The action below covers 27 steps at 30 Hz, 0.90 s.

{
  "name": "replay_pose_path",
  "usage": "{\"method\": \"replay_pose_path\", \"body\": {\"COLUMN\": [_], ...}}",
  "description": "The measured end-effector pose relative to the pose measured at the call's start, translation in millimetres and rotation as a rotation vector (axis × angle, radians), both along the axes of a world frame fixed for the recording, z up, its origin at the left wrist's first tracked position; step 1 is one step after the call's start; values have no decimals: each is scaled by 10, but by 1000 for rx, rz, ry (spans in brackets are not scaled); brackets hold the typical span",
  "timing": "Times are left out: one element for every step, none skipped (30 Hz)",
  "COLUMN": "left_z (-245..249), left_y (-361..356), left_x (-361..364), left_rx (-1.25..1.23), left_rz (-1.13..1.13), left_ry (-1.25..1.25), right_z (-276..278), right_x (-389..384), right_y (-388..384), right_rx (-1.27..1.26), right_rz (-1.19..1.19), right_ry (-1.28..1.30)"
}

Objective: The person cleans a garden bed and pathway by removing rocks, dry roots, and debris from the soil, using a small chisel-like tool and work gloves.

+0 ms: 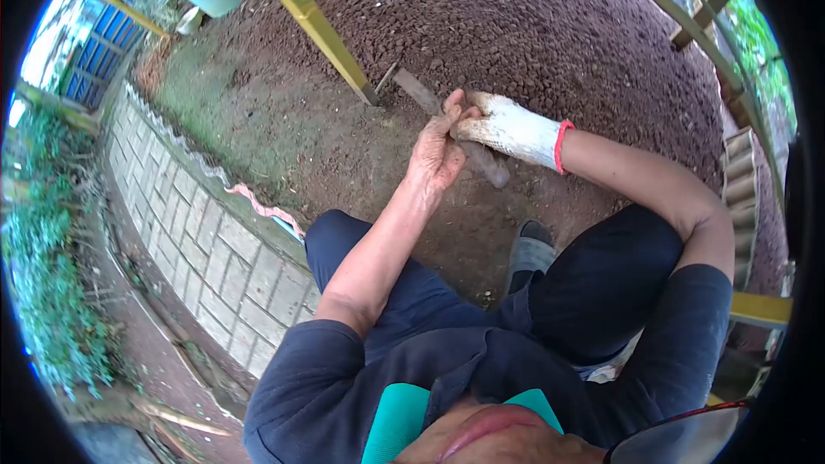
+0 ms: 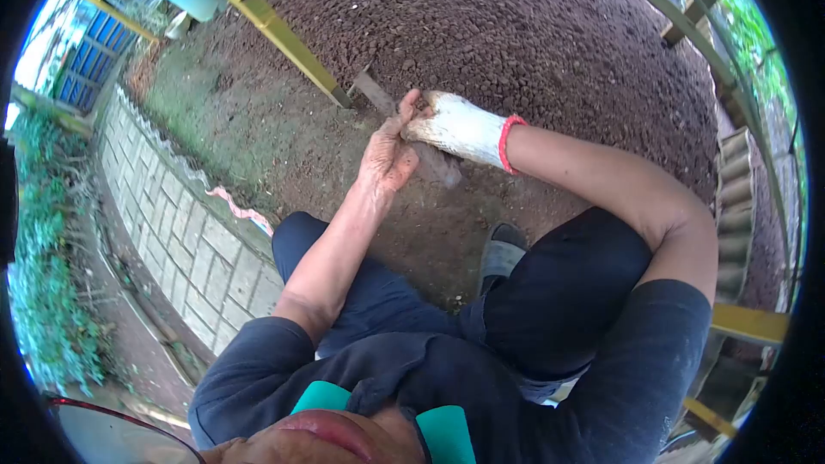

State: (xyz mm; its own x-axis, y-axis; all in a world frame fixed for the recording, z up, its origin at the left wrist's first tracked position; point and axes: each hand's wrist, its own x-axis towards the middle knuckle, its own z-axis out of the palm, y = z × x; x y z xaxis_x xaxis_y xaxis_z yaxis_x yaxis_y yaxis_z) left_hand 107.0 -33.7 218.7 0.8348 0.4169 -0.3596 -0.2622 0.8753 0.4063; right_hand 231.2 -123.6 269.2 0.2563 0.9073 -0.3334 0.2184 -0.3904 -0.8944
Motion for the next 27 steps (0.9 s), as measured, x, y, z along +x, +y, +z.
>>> {"method": "replay_pose_path", "body": {"left_z": [26,-35,-20,24,72,126,94,43,18,250,216,111,76,45,48,79,-36,-30,-37,-60,-98,-140,-178,-191,-202,-224,-182], "left_y": [6,40,30,0,-37,-79,-53,18,84,87,199,289,349,423,470,499,640,696,730,761,794,819,849,871,889,874,821], "left_x": [10,16,10,1,5,35,52,58,41,-15,-61,-81,-90,-106,-125,-140,-159,-175,-190,-191,-193,-205,-221,-238,-245,-244,-243], "left_rx": [35,81,147,209,273,447,519,591,662,481,344,345,345,343,337,291,276,267,258,237,217,198,227,257,286,366,430], "left_rz": [4,-31,-31,-26,-17,15,-6,-25,-44,-18,13,26,36,71,104,132,121,147,173,198,227,259,269,281,297,318,326], "left_ry": [0,-46,-44,-48,-54,18,79,140,202,185,136,116,95,125,155,113,126,168,213,222,232,244,277,310,339,344,391], "right_z": [1,-60,0,163,289,416,366,273,223,342,445,438,423,376,301,291,307,439,509,506,516,530,539,517,475,443,415], "right_x": [18,35,-3,-70,-86,-103,-78,-40,-10,-11,5,38,62,57,45,1,18,1,-12,-11,-8,-11,-15,-22,-24,-22,-21], "right_y": [-8,-17,-67,-130,-173,-217,-224,-212,-210,-210,-228,-210,-203,-222,-248,-254,-260,-245,-243,-261,-263,-255,-244,-247,-261,-277,-295], "right_rx": [11,12,16,17,9,2,13,22,31,4,-21,18,54,93,128,188,87,-11,-109,-67,-90,-110,-126,-105,-83,-61,-39], "right_rz": [-3,-17,6,34,75,117,148,181,215,184,145,193,239,215,192,179,211,244,278,270,275,283,292,283,276,269,258], "right_ry": [0,48,-3,-57,-111,-165,-313,-463,-611,-496,-418,-511,-604,-647,-690,-810,-802,-790,-772,-804,-829,-852,-876,-872,-871,-874,-866]}}
